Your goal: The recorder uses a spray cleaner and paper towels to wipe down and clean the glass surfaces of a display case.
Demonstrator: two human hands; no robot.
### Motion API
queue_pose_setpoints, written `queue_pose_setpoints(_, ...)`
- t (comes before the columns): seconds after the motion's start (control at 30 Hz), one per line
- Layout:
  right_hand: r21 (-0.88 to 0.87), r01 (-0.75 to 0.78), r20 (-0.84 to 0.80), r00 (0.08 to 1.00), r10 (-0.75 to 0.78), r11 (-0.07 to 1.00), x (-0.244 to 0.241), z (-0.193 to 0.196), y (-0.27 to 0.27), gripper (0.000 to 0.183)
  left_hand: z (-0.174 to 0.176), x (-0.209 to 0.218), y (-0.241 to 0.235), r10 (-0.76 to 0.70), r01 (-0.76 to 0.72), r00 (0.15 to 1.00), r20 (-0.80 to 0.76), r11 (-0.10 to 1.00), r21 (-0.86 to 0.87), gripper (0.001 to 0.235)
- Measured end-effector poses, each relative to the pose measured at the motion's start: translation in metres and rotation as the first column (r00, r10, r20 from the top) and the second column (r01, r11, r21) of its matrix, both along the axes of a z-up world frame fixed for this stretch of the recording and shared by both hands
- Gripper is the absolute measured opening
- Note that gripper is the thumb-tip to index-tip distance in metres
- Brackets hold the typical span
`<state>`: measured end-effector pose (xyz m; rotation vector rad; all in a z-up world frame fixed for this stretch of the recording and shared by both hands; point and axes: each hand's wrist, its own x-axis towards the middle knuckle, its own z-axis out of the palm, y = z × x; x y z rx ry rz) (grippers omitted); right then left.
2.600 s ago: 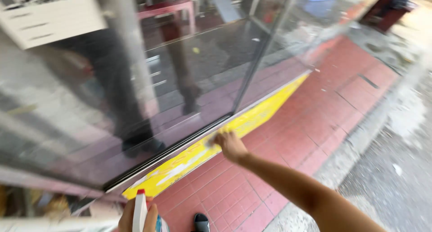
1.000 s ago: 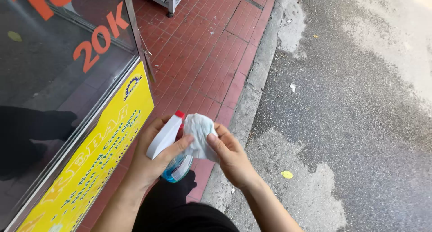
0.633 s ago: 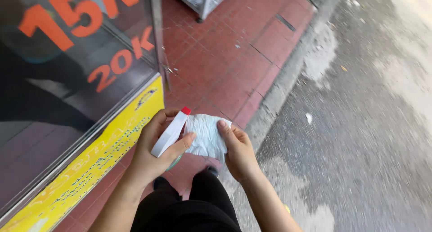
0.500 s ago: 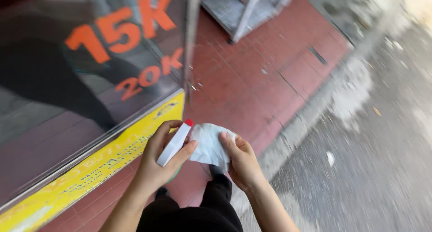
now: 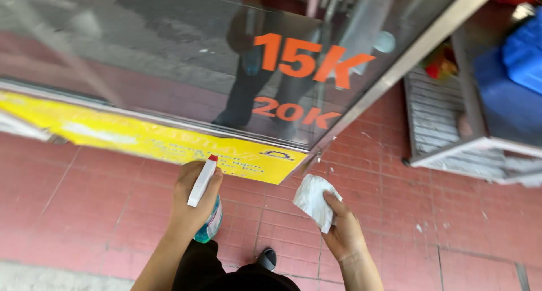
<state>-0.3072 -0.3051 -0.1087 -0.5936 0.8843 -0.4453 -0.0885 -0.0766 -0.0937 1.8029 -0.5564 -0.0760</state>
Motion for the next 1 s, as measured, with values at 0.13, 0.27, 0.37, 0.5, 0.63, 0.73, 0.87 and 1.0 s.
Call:
queue_pose_setpoints(0.13,0.032,-0.098,-0.045,0.994,0.100,0.995,0.017,-0.009,-0.010,0.038,0.020,-0.018,0.010,-0.037,0.045,0.998,0.042,0.978,-0.205,0.021)
queue_pose_setpoints(0.27,-0.028,-0.023,0.051,0.998,0.024,0.999,0.031,-0.004,-0.023,0.036,0.039,-0.026,-0.003,-0.090,0.092,0.982,-0.164,0.996,0.005,0.015)
queue_pose_setpoints(0.37,-0.030,0.113,0.113,0.988,-0.109,0.993,0.028,0.001,-0.024,0.034,0.044,-0.025,-0.026,-0.198,0.207,0.966,-0.168,0.978,0.040,0.014)
queue_pose_setpoints(0.5,-0.007,0.233,0.113,0.966,-0.231,0.972,0.003,-0.006,-0.018,0.033,0.060,-0.027,-0.067,-0.348,0.349,0.937,0.033,0.933,-0.086,0.009)
queue_pose_setpoints(0.63,0.034,0.302,0.034,0.952,-0.303,0.953,-0.027,-0.010,-0.015,0.034,0.086,-0.031,-0.109,-0.388,0.420,0.904,0.178,0.884,-0.204,0.010)
queue_pose_setpoints(0.73,0.044,0.393,0.006,0.919,-0.393,0.919,-0.045,-0.010,-0.012,0.034,0.101,-0.031,-0.132,-0.380,0.458,0.883,0.275,0.825,-0.332,0.008)
queue_pose_setpoints(0.87,0.054,0.452,0.009,0.891,-0.453,0.890,-0.059,-0.016,-0.011,0.034,0.106,-0.032,-0.152,-0.404,0.476,0.873,0.274,0.830,-0.292,0.013)
queue_pose_setpoints(1.0,0.061,0.480,-0.026,0.877,-0.479,0.875,-0.064,-0.016,-0.008,0.036,0.089,-0.031,-0.158,-0.421,0.478,0.877,0.231,0.813,-0.333,0.008)
